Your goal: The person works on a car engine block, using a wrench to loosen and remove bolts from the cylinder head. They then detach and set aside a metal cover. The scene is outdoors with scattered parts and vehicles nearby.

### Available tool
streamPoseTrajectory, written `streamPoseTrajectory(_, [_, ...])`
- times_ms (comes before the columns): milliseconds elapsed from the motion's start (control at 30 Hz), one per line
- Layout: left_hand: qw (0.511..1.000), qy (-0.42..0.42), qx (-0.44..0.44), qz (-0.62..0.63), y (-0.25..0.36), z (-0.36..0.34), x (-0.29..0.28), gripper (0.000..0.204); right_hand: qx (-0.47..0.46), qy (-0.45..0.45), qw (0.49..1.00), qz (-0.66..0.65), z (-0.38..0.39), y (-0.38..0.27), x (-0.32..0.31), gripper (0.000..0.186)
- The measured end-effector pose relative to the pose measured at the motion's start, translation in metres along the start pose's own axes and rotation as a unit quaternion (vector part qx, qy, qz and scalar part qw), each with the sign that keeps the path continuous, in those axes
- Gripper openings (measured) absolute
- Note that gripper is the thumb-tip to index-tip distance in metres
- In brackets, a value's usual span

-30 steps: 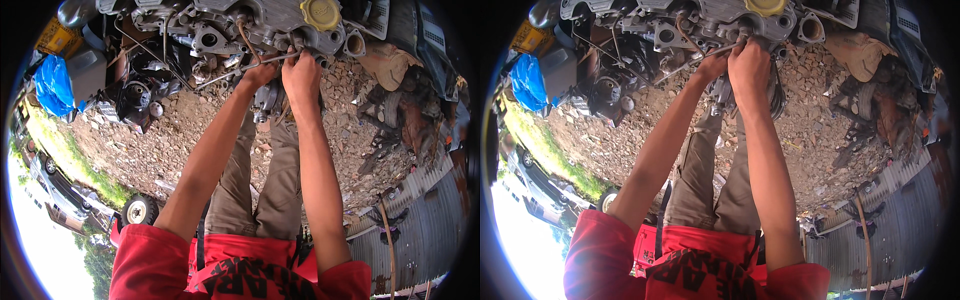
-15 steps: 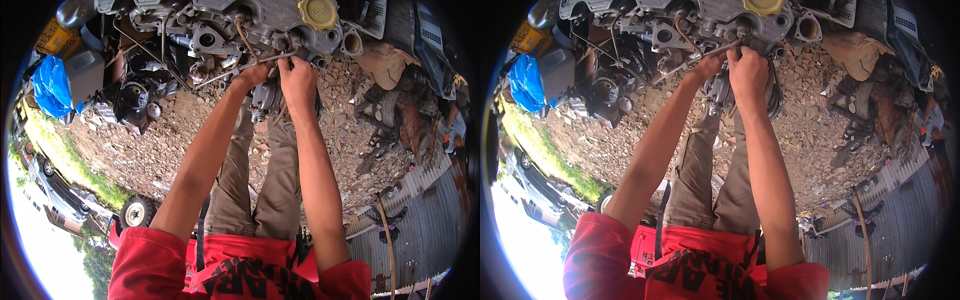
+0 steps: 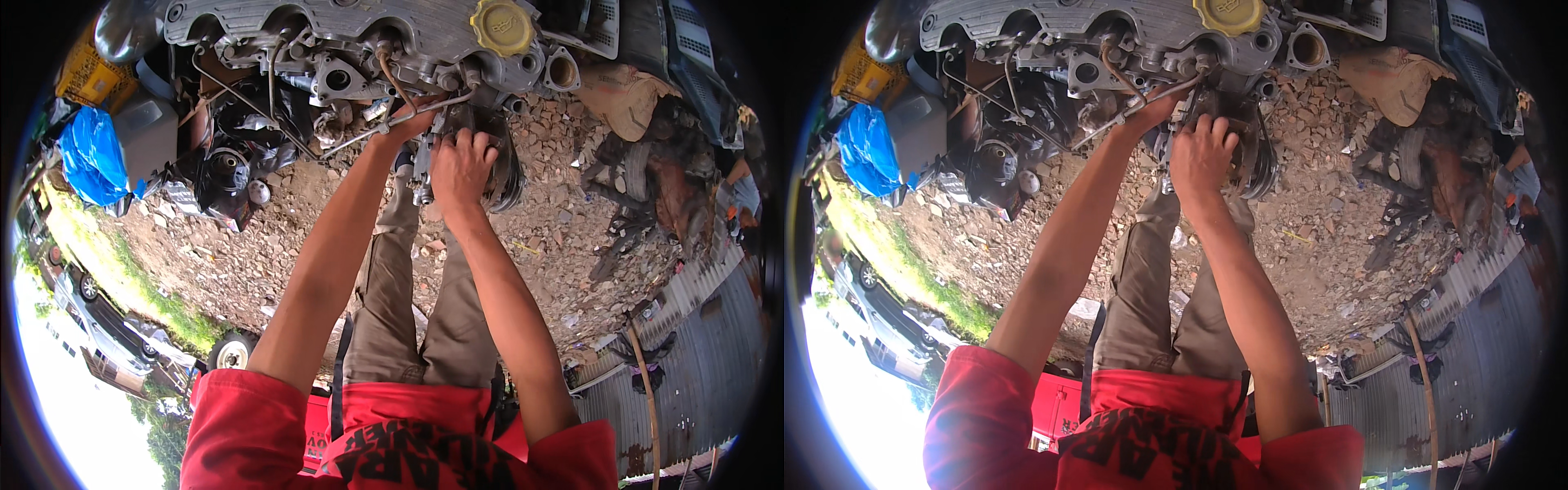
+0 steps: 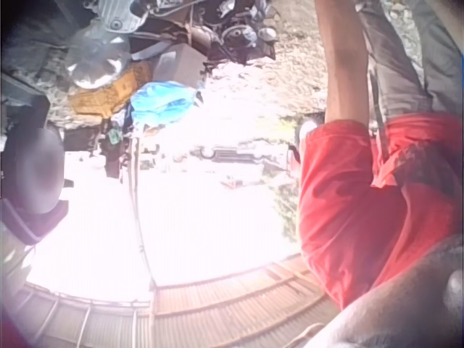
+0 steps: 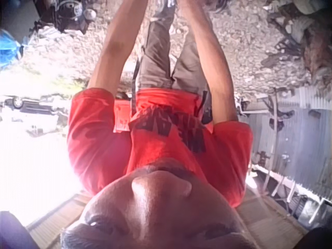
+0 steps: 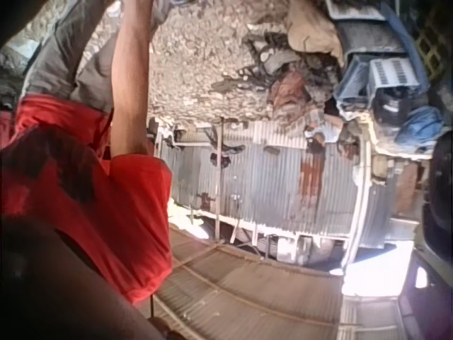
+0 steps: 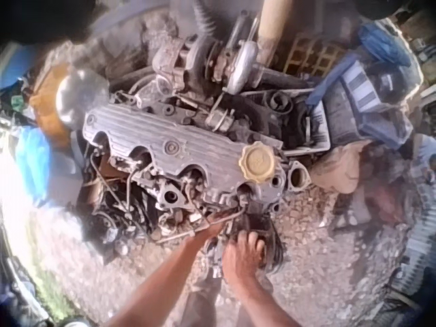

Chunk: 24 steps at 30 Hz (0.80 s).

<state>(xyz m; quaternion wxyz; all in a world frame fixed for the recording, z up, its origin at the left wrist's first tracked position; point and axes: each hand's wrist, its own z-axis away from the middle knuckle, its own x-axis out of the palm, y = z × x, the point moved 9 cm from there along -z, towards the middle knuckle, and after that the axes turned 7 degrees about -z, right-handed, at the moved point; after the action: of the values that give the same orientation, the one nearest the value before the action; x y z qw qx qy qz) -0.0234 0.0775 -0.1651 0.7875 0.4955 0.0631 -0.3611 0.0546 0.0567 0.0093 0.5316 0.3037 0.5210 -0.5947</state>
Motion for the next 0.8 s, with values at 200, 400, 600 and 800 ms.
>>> streamPoseTrajectory(200, [1.000, 0.020, 0.010, -0.017, 0.022, 0.007, -0.008, 0.038, -0.013, -0.033, 0.999, 0.013, -0.001, -0.004, 0.001, 0.014])
streamPoseTrajectory(400, [0.997, 0.071, -0.012, -0.038, 0.012, 0.002, -0.016, 0.043, 0.021, -0.028, 0.998, -0.052, -0.009, 0.003, -0.005, 0.017])
streamPoseTrajectory(600, [0.947, 0.109, 0.140, -0.269, 0.049, 0.019, -0.018, 0.034, 0.010, -0.039, 0.997, -0.070, -0.012, 0.008, 0.002, 0.019])
streamPoseTrajectory(800, [0.973, 0.163, -0.154, 0.045, 0.020, 0.017, -0.039, 0.029, -0.001, -0.061, 0.993, -0.104, -0.017, 0.018, -0.002, 0.017])
